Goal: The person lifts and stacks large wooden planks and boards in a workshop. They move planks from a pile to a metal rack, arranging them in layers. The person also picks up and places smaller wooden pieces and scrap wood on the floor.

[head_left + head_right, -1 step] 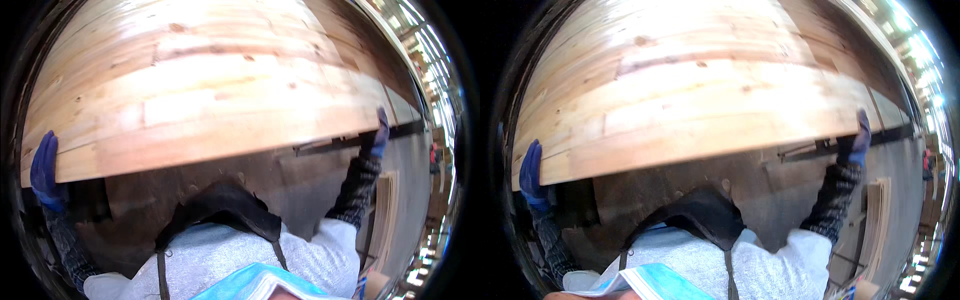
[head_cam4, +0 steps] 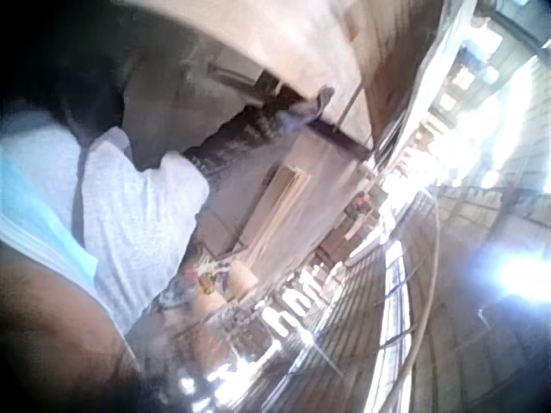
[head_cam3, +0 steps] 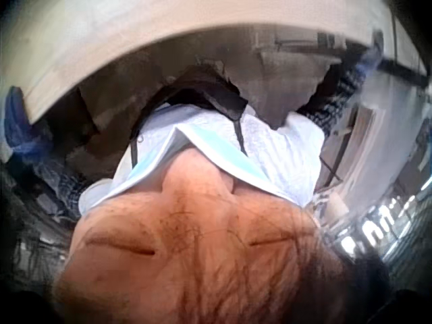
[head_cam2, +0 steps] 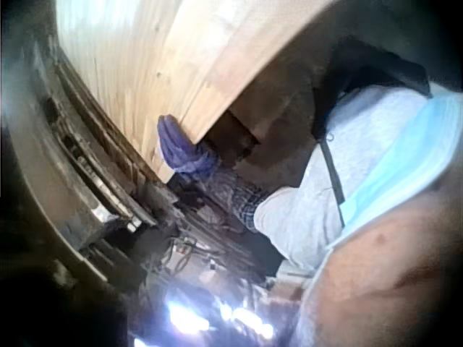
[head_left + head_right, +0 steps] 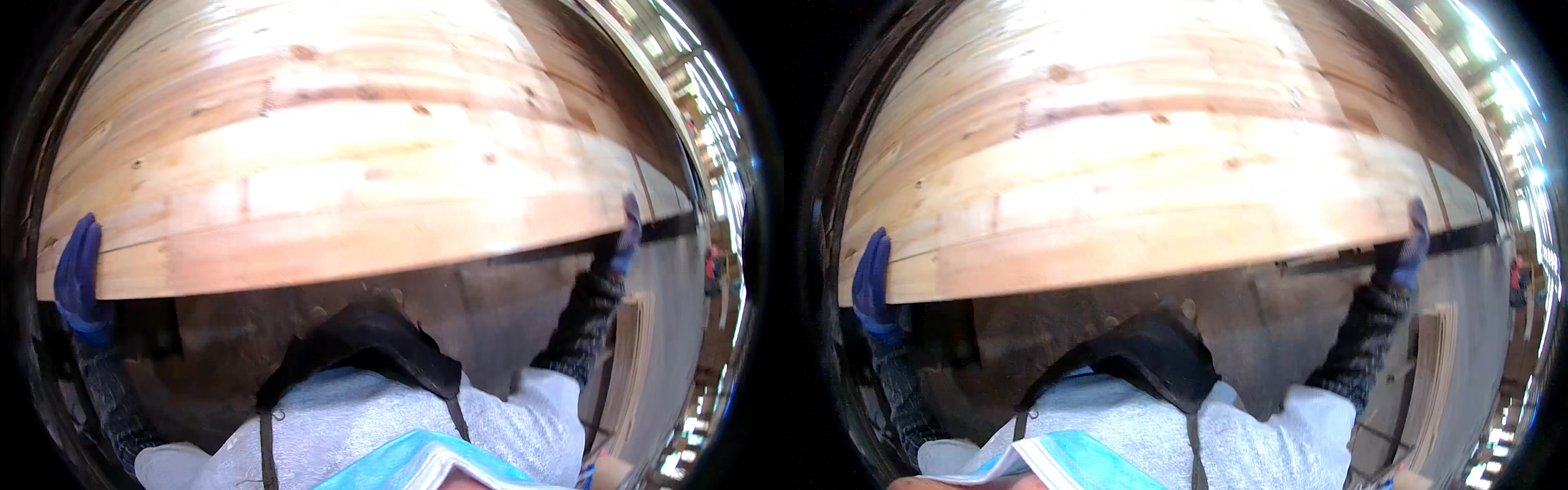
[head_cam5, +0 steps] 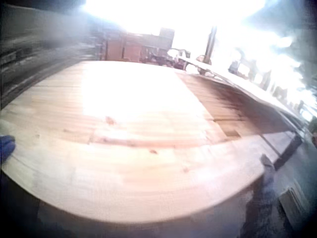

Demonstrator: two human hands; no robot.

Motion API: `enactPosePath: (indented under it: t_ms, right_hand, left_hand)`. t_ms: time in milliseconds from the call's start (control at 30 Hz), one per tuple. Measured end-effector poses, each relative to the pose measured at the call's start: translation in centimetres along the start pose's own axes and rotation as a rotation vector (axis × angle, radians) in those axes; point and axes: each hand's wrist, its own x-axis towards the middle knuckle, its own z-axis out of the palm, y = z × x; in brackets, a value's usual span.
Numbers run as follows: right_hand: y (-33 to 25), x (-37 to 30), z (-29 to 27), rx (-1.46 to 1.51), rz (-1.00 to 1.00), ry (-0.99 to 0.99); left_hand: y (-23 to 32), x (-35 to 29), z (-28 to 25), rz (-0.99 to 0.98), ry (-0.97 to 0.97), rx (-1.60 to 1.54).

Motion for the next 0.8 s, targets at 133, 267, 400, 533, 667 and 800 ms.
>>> enactPosePath:
  t_ms: [133,267,400,533,667,800]
  right_hand:
    - [1.8,0.8,-3.7,-0.197,-0.153,-0.059]
    - [8.7,4.7,-13.8,-0.11,0.158,0.205]
    - [-5.3,2.8,-0.3,-0.399,0.218,0.552]
    - [-15.0,-4.5,9.5,-0.768,-0.529,0.254]
    - [-22.3,-10.7,22.9,-0.443,-0.722,-0.593]
    - [-25.8,-11.3,23.0,-0.608,-0.966,-0.708]
  left_hand:
    - [1.3,-0.9,-3.0,-0.046,-0.031,-0.024]
    - [5.4,2.9,-3.0,-0.04,0.062,-0.031]
    - [8.6,3.5,-1.7,0.003,0.157,-0.031]
    - [15.4,9.0,0.5,0.205,0.611,-0.028]
    - [18.5,11.5,-1.6,0.517,0.598,-0.581]
    - [17.5,10.5,-4.2,0.547,0.439,-0.811]
